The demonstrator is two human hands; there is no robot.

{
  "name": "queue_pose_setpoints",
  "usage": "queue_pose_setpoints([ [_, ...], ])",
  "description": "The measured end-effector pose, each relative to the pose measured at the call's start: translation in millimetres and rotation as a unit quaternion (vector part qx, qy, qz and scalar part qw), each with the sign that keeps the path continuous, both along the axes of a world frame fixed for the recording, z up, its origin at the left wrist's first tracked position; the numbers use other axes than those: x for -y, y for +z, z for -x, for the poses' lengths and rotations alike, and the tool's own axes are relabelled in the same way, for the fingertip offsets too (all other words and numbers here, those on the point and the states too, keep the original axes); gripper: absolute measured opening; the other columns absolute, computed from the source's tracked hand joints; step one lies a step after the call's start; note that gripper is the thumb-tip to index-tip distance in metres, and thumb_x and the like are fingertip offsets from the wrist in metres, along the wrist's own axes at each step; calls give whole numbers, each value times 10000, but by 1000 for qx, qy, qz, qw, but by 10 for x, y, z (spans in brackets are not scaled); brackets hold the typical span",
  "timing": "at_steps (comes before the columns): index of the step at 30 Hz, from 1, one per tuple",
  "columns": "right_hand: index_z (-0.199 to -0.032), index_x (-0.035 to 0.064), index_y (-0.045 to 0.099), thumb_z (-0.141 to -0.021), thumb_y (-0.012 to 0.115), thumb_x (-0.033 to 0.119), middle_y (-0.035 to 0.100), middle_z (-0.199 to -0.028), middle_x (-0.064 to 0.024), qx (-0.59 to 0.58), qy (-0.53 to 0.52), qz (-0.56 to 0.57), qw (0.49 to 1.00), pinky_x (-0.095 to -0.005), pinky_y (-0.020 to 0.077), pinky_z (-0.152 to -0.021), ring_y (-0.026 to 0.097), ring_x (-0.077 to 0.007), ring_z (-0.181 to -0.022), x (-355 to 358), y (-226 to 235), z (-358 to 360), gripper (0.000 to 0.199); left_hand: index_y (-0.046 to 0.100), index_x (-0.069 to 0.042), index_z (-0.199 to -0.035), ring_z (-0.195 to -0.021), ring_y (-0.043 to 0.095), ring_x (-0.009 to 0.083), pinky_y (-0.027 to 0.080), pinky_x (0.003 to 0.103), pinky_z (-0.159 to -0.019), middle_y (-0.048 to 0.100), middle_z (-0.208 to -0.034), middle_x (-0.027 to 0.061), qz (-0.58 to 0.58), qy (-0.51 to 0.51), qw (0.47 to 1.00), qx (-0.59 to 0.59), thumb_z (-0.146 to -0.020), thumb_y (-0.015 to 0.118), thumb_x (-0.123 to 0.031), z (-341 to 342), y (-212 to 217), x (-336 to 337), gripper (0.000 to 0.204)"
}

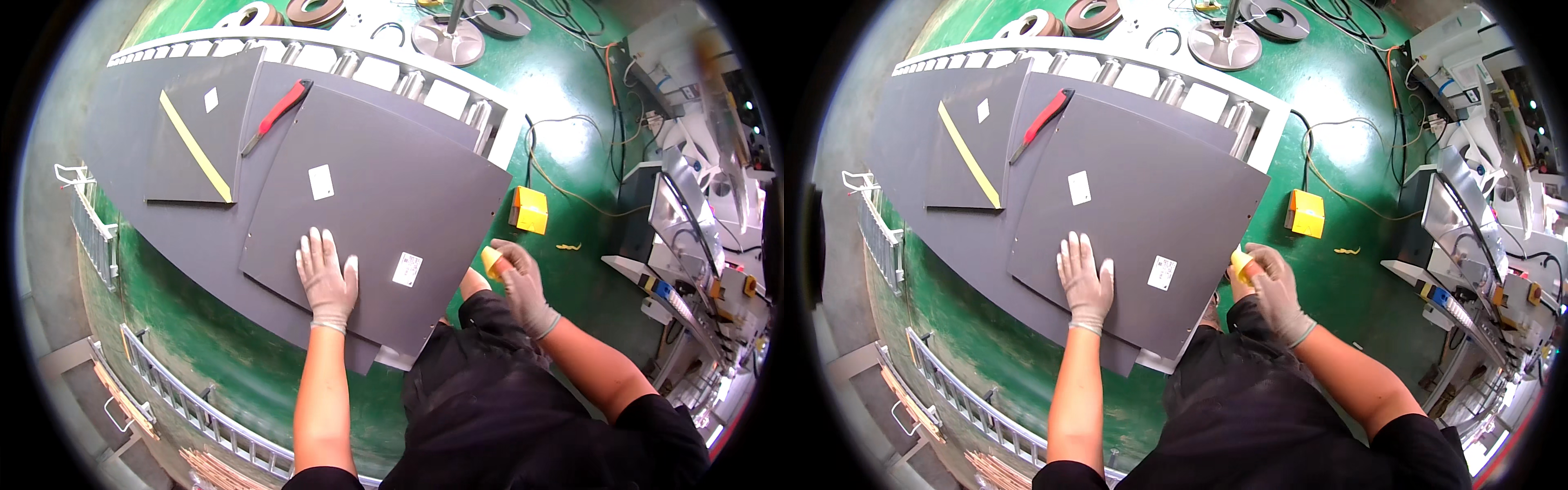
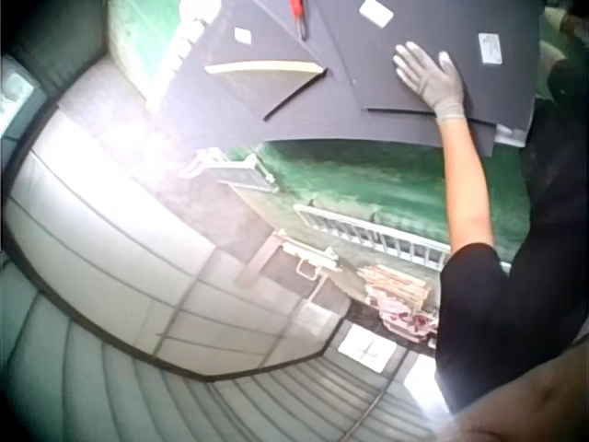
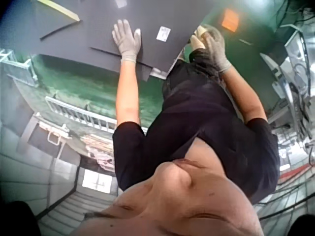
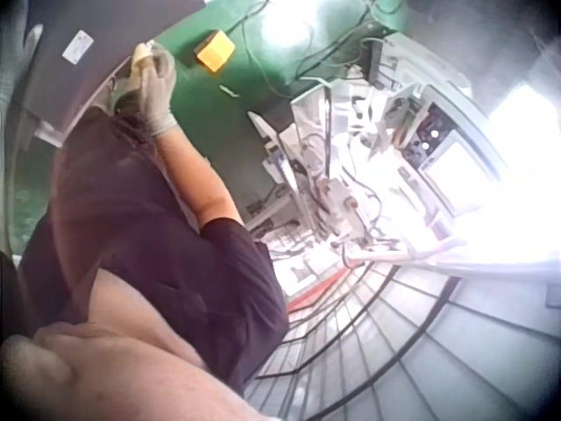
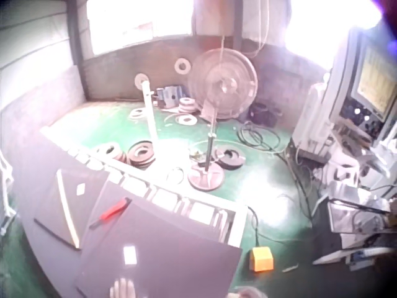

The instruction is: The person applies adhesive tape to the edges of gray square panels, rubs the tape down by hand, and uses a red utility knife to trim the excess tape.

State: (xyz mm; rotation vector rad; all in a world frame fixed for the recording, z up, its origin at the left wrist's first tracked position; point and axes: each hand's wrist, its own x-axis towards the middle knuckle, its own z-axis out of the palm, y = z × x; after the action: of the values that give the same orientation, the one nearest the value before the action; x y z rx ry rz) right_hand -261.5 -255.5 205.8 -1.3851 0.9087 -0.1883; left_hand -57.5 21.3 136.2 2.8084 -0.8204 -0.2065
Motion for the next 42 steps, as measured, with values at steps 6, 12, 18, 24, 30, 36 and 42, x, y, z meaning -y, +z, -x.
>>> queue_pose_setpoints([
  [6,-1060,6,630,-932,595,120,665,-886,-135,-96,232,99,963,-344,557,-696,678,-194,-781,33,362,-612,175,403,36,-1506,-1468,330,438,228,525,-1229,425,-1540,248,71,46,996,-36,-900,669,-432,169,172,27,811],
  [12,-1027,57,673,-850,627,110,700,-956,-167,-26,453,265,851,-454,552,-819,687,-368,-919,-451,440,-1308,190,457,44,-1476,-937,601,82,525,243,-846,638,-1174,62,440,143,772,-436,-946,709,-72,521,755,434,598],
  [18,-1036,26,678,-843,648,75,692,-939,-168,-8,477,263,839,-412,557,-800,684,-343,-872,-422,290,-1572,202,628,60,-1256,-835,604,81,508,225,-756,662,-1002,48,492,286,701,-430,-958,614,-18,371,682,463,308],
  [24,-1017,44,679,-858,624,78,679,-940,-150,-50,385,248,888,-428,555,-830,680,-345,-908,-538,238,-1686,171,602,78,-1238,-760,577,73,484,222,-660,633,-960,56,513,347,688,-378,-940,590,-16,272,471,566,312],
  [30,-1036,24,672,-878,630,53,685,-961,-134,-69,366,205,905,-387,562,-831,695,-287,-895,-555,130,-1708,167,432,66,-1428,-938,583,112,499,244,-809,602,-1082,82,534,346,684,-357,-969,594,-27,252,480,636,496],
  [36,-1084,-4,663,-900,631,10,695,-1005,-110,-49,266,-14,963,-311,565,-846,691,-167,-906,-590,176,-1678,187,590,-22,-1264,-974,610,95,524,266,-837,630,-1124,45,579,335,577,-470,-1038,626,-236,272,528,721,313],
  [42,-1022,26,652,-845,670,13,673,-958,-134,-1,369,224,902,-357,578,-777,702,-267,-855,-477,363,-1711,178,672,38,-1096,-860,604,85,517,253,-810,656,-963,29,498,284,688,-445,-1028,625,-169,224,599,654,222],
])
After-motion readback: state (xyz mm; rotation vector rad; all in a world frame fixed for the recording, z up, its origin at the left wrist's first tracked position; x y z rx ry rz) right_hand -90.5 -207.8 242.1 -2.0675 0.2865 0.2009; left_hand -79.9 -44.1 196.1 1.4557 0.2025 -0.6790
